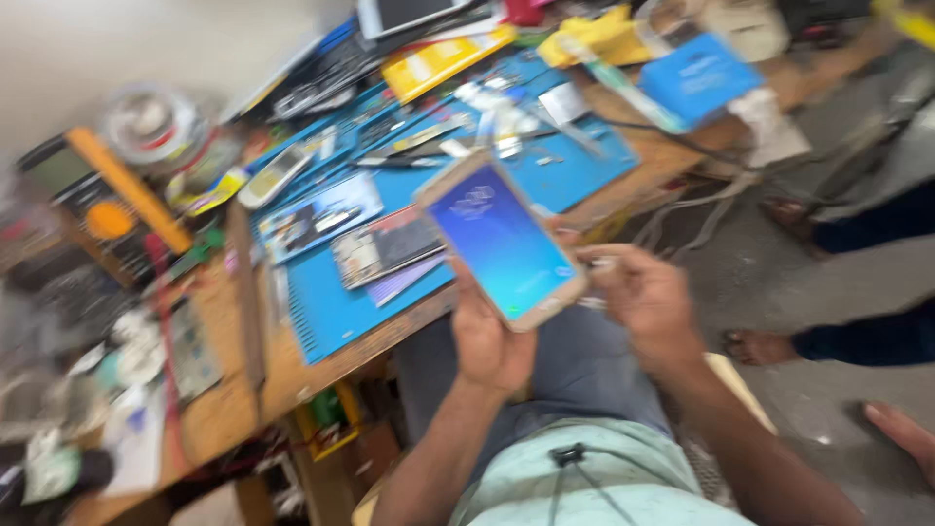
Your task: The person sits at a repair bench and tests a smartphone by plugging and unplugging a charging cable and checking the boot screen. They then handle a disassembled phone on the mat, reposition it, and use tweezers to work on its internal components.
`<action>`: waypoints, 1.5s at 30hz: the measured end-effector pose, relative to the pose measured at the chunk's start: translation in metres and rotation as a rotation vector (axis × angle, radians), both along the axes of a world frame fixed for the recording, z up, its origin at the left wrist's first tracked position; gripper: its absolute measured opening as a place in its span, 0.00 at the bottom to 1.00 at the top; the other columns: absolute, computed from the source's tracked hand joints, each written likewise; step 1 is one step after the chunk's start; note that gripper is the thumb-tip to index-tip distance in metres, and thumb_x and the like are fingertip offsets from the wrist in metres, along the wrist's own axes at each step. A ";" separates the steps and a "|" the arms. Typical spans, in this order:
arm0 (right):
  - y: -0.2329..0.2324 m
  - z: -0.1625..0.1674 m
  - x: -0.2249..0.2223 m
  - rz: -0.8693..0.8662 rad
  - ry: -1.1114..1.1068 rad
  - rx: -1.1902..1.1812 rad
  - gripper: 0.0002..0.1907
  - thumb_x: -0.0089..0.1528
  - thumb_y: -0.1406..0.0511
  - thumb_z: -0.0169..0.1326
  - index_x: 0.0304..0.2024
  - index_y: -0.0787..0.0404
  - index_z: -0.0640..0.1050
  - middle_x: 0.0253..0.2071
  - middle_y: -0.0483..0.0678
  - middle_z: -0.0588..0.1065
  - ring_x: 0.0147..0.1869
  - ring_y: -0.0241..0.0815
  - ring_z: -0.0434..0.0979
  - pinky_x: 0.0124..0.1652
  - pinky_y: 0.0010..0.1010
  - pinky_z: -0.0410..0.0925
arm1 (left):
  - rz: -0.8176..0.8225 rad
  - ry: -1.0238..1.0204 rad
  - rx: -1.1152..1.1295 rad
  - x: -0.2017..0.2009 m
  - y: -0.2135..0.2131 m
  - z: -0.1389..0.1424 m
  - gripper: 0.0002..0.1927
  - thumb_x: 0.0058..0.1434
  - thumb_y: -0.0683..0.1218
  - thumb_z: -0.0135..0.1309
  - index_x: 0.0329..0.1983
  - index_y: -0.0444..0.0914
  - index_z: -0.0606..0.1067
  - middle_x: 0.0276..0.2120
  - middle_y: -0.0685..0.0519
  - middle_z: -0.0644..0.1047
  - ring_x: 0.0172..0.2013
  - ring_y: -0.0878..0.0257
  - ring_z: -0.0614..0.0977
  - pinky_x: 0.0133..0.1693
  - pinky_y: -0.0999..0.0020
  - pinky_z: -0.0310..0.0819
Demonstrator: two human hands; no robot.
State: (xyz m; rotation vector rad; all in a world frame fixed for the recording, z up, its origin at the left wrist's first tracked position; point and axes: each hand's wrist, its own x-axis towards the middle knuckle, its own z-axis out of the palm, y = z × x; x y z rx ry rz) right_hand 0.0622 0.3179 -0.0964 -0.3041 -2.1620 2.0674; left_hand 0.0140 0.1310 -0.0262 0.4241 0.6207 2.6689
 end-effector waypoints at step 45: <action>-0.112 0.062 -0.173 0.740 0.782 1.211 0.36 0.63 0.50 0.60 0.67 0.62 0.71 0.68 0.58 0.70 0.71 0.59 0.68 0.65 0.49 0.62 | 0.709 0.822 -2.011 -0.029 -0.264 -0.011 0.36 0.68 0.53 0.61 0.73 0.33 0.64 0.67 0.39 0.68 0.66 0.42 0.69 0.67 0.49 0.62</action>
